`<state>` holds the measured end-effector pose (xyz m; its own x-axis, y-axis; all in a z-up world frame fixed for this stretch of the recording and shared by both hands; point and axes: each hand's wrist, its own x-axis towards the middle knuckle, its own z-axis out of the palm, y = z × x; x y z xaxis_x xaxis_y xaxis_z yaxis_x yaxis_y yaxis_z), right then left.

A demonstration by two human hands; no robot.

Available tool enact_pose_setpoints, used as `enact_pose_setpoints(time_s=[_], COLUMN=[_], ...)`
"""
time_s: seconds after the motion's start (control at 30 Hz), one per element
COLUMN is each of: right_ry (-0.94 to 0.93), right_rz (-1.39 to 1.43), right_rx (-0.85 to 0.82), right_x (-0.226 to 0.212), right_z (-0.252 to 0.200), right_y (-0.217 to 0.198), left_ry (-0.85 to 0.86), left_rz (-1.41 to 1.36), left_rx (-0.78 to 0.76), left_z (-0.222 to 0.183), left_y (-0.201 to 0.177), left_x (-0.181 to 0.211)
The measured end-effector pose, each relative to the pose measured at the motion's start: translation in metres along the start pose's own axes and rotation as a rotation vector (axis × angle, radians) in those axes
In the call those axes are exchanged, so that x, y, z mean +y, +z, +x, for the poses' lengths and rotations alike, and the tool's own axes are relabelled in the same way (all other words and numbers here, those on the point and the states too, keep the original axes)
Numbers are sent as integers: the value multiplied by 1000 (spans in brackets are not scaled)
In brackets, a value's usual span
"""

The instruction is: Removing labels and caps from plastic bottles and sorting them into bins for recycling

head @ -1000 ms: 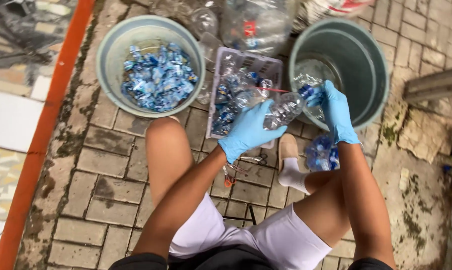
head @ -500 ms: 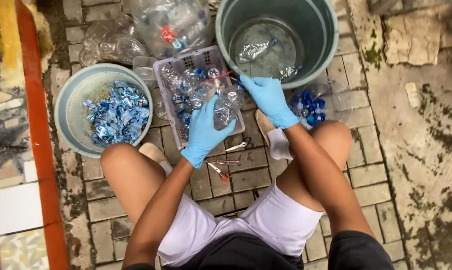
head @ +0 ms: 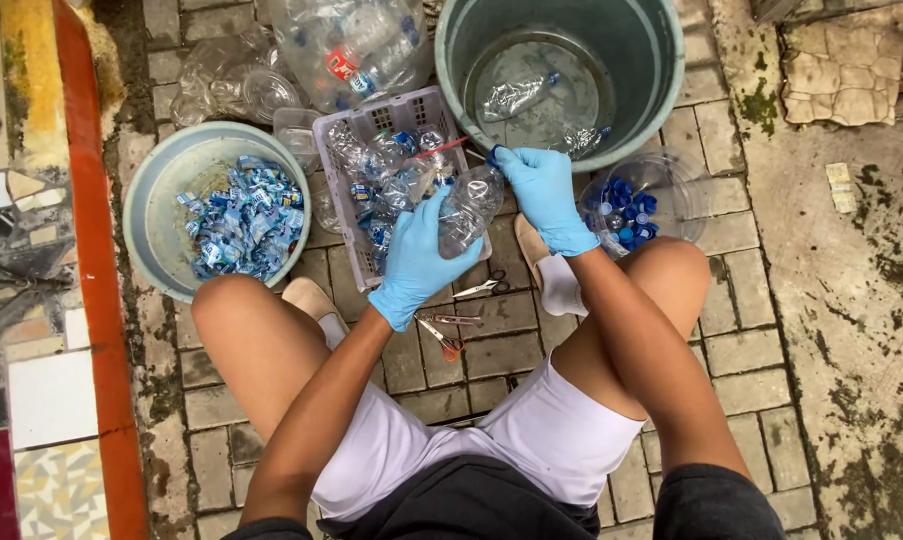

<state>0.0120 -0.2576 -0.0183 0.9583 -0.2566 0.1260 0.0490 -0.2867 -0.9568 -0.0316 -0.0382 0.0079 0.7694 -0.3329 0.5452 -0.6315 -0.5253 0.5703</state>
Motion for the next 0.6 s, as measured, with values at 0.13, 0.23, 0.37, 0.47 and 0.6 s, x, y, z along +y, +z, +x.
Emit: enact_pose_setpoints(time_s=[0.13,0.23,0.37,0.47,0.6], right_ry=[-2,-34,-48,-41,-62], right_rz=[21,58,85,109,112], right_rx=[3,-9,-15,-27,-25], right_x=[-2,-8,-8,-10,-10], right_z=[0,-1,3,-2,1], right_y=[1,1,0,-1,-3], left_ry=[-84,-154,-255,-292,-310], left_rz=[-120,-185,-300,-351,-421], left_rx=[-76,-114,-208,-223,-221], left_z=[-3,-6,-4,-6,-5], left_y=[0,-2,0,-3,-2], left_x=[-4,-7,-10,-7,-6])
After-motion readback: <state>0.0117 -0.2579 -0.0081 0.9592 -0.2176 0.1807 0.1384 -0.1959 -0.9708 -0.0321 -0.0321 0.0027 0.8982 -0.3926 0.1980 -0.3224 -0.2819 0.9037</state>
